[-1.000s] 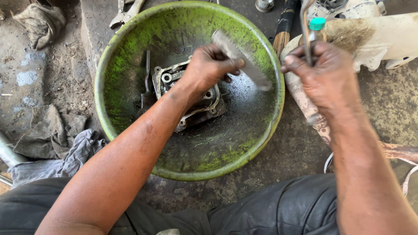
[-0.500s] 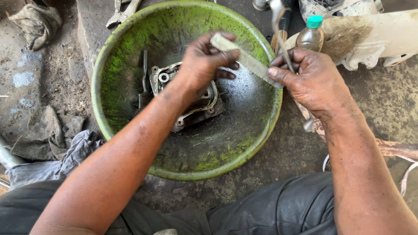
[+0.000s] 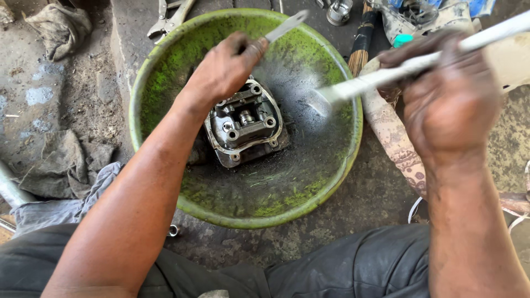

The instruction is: The person sits on the floor and cleans a metal engine component placed in a green basin. They use a wrench to scrape and scrub the surface of the part, then pour a liquid from a plastic bottle onto it to rinse away debris.

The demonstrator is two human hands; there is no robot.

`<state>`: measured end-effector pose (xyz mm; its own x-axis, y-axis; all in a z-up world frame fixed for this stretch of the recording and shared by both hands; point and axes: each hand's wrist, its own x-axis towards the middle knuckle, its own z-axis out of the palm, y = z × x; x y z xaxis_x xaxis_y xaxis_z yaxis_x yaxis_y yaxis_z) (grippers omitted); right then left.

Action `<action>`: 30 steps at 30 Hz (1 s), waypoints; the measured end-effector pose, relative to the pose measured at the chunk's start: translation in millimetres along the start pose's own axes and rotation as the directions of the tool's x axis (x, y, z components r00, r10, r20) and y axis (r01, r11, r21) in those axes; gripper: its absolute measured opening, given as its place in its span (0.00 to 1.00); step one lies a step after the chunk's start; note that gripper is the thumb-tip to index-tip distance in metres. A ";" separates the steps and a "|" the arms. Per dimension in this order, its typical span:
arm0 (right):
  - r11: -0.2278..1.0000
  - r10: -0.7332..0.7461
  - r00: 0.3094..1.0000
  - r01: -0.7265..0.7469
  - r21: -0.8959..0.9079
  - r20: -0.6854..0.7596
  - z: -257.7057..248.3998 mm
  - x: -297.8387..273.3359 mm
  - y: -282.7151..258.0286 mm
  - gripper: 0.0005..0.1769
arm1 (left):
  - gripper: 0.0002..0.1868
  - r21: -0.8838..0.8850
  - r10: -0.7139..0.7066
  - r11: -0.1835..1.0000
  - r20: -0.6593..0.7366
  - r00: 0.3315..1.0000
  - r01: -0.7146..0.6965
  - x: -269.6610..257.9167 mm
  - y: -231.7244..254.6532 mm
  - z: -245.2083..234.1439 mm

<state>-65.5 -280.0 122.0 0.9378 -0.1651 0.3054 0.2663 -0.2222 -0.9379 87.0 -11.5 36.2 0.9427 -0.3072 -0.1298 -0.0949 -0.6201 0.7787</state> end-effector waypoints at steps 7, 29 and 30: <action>0.903 0.111 0.991 -0.069 -0.424 0.074 38.8 -15.9 29.6 0.12 | 0.43 0.421 0.231 0.896 -0.164 0.959 -0.144 -8.8 -38.6 47.3; 0.904 -0.249 0.956 0.287 -0.317 0.157 52.3 -62.7 56.5 0.10 | 0.31 0.379 0.335 0.888 -0.143 0.932 -0.261 -12.7 -36.0 36.1; 0.900 -0.253 0.953 0.295 -0.321 0.167 57.8 -64.5 58.6 0.09 | 0.32 0.375 0.362 0.882 -0.152 0.920 -0.286 -12.1 -35.3 36.5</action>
<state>-97.5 -226.8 37.8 0.8637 0.0590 0.5006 0.4445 -0.5574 -0.7012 67.2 -12.2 -12.1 0.8811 -0.3979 0.2557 -0.4729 -0.7301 0.4933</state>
